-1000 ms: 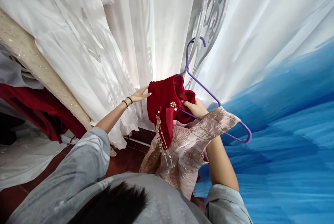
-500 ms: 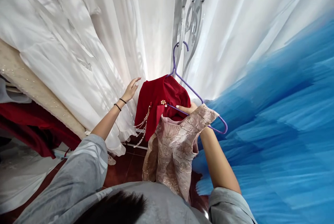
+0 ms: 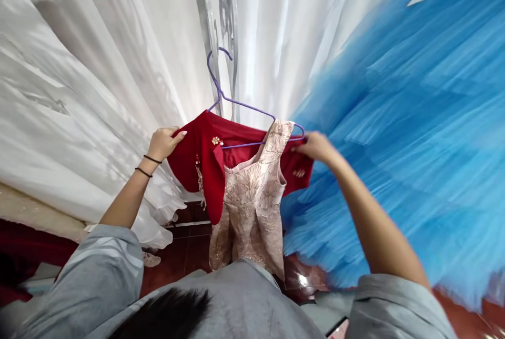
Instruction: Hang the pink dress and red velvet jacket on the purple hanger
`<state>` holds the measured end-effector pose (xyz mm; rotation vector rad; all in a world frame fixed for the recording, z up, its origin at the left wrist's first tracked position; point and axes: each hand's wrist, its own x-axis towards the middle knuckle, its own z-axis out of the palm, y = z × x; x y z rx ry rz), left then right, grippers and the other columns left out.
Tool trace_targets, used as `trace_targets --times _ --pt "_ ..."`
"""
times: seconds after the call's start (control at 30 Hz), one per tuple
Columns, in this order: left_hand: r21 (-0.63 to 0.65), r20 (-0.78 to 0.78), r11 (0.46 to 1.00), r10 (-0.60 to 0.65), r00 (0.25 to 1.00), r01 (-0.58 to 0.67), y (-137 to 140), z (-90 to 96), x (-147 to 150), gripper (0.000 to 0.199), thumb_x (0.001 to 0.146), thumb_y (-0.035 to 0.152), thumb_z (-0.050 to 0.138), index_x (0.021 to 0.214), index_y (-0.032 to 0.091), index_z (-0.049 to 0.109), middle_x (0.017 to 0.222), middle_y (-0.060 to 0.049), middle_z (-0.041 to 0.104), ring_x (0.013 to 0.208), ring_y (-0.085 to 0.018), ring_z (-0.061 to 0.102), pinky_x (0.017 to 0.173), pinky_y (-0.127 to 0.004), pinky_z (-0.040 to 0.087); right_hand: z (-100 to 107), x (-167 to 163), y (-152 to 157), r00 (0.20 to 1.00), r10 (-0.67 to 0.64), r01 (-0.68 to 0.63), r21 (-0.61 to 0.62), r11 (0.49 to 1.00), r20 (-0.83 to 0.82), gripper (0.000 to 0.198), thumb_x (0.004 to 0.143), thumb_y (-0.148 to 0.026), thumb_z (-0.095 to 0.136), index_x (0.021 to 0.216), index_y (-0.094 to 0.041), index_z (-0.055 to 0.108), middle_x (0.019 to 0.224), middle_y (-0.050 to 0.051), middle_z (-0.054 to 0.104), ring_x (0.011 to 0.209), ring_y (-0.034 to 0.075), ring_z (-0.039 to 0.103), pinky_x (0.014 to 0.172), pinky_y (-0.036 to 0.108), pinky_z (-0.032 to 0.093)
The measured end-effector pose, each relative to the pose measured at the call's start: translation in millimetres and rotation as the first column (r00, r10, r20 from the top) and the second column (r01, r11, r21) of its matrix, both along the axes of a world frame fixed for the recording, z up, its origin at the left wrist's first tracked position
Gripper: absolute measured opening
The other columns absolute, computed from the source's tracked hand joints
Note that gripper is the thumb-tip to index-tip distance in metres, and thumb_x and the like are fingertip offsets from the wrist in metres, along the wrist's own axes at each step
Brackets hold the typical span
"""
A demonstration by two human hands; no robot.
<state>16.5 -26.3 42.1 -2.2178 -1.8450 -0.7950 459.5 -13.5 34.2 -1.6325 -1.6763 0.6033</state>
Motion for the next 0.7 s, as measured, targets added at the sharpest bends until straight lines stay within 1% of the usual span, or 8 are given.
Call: trace_targets --times 0.1,0.17,0.27,0.33,0.43,0.53,0.63,0.7 --pt "0.007 -0.01 1.0 0.007 1.0 -0.007 -20 5.4 5 0.044 0.093 0.051 0.044 0.062 0.023 0.032 0.058 -0.003 0.049 0.063 -0.02 0.051 0.062 -0.031 0.027 43 13 4 0.909 -0.354 0.249 0.396 0.884 0.219 0.033 0.076 -0.025 0.073 0.106 -0.013 0.074 0.102 0.019 0.073 0.097 0.028 0.064 0.087 0.044 0.043" --pt "0.033 -0.008 0.999 0.041 0.999 -0.041 -30 6.4 6 0.043 0.092 0.05 0.046 0.061 0.023 0.033 0.059 -0.004 0.051 0.063 -0.02 0.051 0.061 -0.031 0.027 49 12 7 0.875 -0.432 0.275 0.512 0.814 0.218 0.036 0.085 -0.026 0.064 0.119 -0.014 0.069 0.118 0.022 0.069 0.108 0.028 0.062 0.093 0.044 0.042" --pt "0.053 -0.017 0.996 0.068 0.998 -0.067 -39 7.0 5 0.042 0.091 0.05 0.049 0.062 0.022 0.035 0.061 -0.004 0.054 0.064 -0.02 0.052 0.061 -0.031 0.027 41 15 22 0.894 -0.261 0.181 0.24 0.954 0.364 0.017 0.077 -0.018 0.07 0.093 -0.013 0.074 0.095 0.013 0.073 0.098 0.027 0.065 0.092 0.041 0.045" --pt "0.058 -0.02 0.996 0.061 0.998 -0.06 -43 8.2 6 0.043 0.09 0.051 0.049 0.061 0.022 0.035 0.061 -0.004 0.052 0.063 -0.021 0.051 0.059 -0.031 0.025 45 26 32 0.917 -0.145 0.133 0.058 0.989 0.372 0.013 0.065 -0.017 0.08 0.073 -0.014 0.071 0.075 0.007 0.068 0.091 0.027 0.065 0.091 0.04 0.048" --pt "0.065 -0.012 0.997 0.042 0.999 -0.041 -48 10.2 9 0.044 0.09 0.052 0.048 0.061 0.022 0.033 0.057 -0.003 0.044 0.059 -0.02 0.045 0.059 -0.03 0.023 69 29 28 0.944 -0.235 0.179 0.237 0.955 0.233 0.014 0.066 -0.016 0.078 0.078 -0.013 0.071 0.077 0.008 0.065 0.1 0.03 0.063 0.098 0.043 0.046" --pt "0.088 -0.012 0.994 0.061 0.998 -0.06 -54 9.4 13 0.045 0.091 0.052 0.048 0.061 0.023 0.031 0.054 0.0 0.033 0.055 -0.018 0.037 0.059 -0.03 0.02 76 -11 -4 0.929 -0.334 0.242 0.419 0.875 0.16 0.014 0.081 -0.013 0.06 0.089 -0.011 0.07 0.091 0.016 0.067 0.108 0.033 0.061 0.1 0.046 0.045" --pt "0.137 -0.021 0.983 0.123 0.992 -0.119 -60 6.0 16 0.046 0.091 0.053 0.048 0.062 0.022 0.031 0.055 0.0 0.031 0.056 -0.018 0.035 0.059 -0.03 0.018 42 -79 -37 0.921 -0.258 0.171 0.292 0.941 0.291 0.024 0.087 -0.009 0.046 0.093 -0.01 0.069 0.092 0.021 0.068 0.099 0.034 0.065 0.092 0.048 0.049" --pt "0.162 -0.026 0.974 0.164 0.986 -0.158 -61 4.0 17 0.046 0.092 0.053 0.048 0.062 0.022 0.035 0.056 -0.001 0.036 0.058 -0.018 0.038 0.059 -0.03 0.018 13 -118 -51 0.933 -0.123 0.095 0.1 0.99 0.339 0.027 0.091 -0.009 0.044 0.103 -0.014 0.068 0.1 0.022 0.068 0.099 0.035 0.066 0.088 0.047 0.051"
